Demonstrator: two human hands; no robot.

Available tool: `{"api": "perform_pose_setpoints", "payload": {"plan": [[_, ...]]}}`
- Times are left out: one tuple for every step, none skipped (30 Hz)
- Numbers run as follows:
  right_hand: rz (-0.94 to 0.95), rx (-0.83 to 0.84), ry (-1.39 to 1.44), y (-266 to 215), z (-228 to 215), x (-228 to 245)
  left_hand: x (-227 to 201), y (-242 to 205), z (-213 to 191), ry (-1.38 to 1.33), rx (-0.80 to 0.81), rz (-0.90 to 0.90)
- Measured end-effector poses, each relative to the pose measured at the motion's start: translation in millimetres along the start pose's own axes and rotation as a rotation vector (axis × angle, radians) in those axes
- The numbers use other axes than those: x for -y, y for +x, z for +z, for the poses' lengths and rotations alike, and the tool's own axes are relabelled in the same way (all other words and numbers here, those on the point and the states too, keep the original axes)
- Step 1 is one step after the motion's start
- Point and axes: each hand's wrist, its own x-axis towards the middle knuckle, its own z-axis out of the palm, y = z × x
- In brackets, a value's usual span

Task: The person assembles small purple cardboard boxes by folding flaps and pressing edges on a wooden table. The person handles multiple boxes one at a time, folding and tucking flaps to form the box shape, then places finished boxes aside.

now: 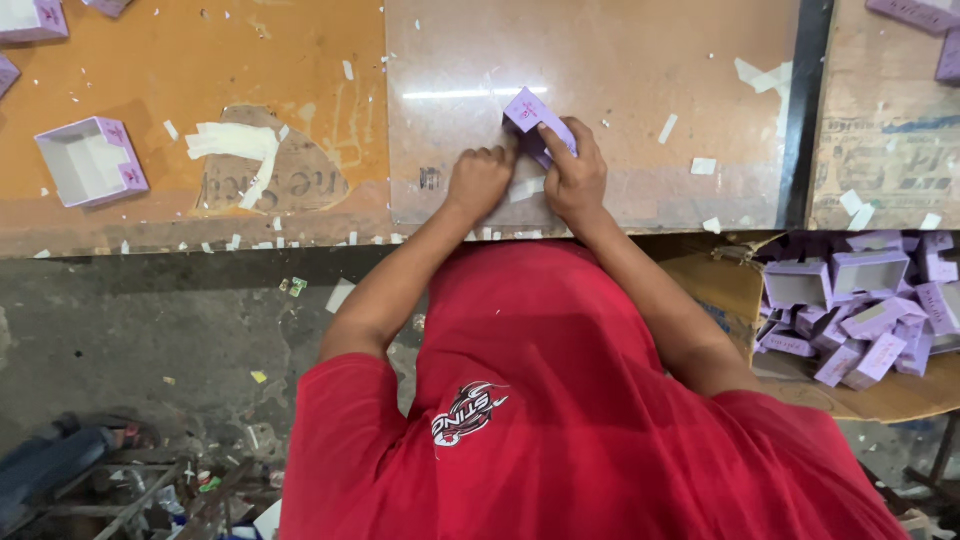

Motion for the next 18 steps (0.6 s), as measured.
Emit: {"api": "perform_pose_setpoints", "payload": {"plan": [[-0.019, 0.026, 0.000, 4, -1, 0, 10, 4, 3, 0.053, -0.020, -0.010], [-0.031, 0.053, -0.003, 5, -3, 0, 16, 6, 7, 0.103, -0.037, -0.016], [-0.034, 0.050, -0.024, 7, -3, -1, 19, 10, 12, 0.090, -0.047, -0.019], [-0.032, 0.053, -0.044, 5, -3, 0, 15, 9, 17, 0.074, -0.053, -0.022], [-0.030, 0.055, -0.064, 3, -4, 1, 7, 8, 21, 0.057, -0.059, -0.026], [-0.022, 0.062, -0.064, 4, -3, 1, 0, 8, 25, 0.015, -0.016, -0.007], [-0.014, 0.069, -0.063, 5, -4, 2, -14, 9, 27, -0.027, 0.026, 0.011], [-0.012, 0.073, -0.056, 8, -2, 4, -23, 10, 29, -0.061, 0.067, 0.026], [-0.011, 0.071, -0.058, 11, 0, 6, -32, 8, 29, -0.134, 0.046, 0.089], [-0.007, 0.076, -0.061, 9, -2, 8, -41, 3, 29, -0.214, 0.028, 0.151], [-0.003, 0.080, -0.065, 6, -3, 10, -42, -2, 29, -0.196, -0.012, 0.138], [-0.012, 0.092, -0.060, 11, -5, 8, -37, 4, 30, -0.171, -0.064, 0.128], [-0.022, 0.104, -0.055, 14, -6, 6, -27, 9, 30, -0.146, -0.115, 0.117], [-0.022, 0.125, -0.050, 13, -8, 6, -13, 11, 30, -0.079, -0.083, 0.111], [-0.018, 0.141, -0.053, 13, -8, 4, 4, 17, 31, -0.012, -0.050, 0.105], [-0.007, 0.156, -0.054, 12, -6, 5, 18, 19, 32, 0.030, -0.012, 0.081], [0.004, 0.171, -0.055, 12, -3, 5, 26, 21, 32, 0.072, 0.027, 0.058], [0.007, 0.168, -0.076, 10, -3, 5, 22, 20, 31, 0.050, 0.027, 0.048]]}}
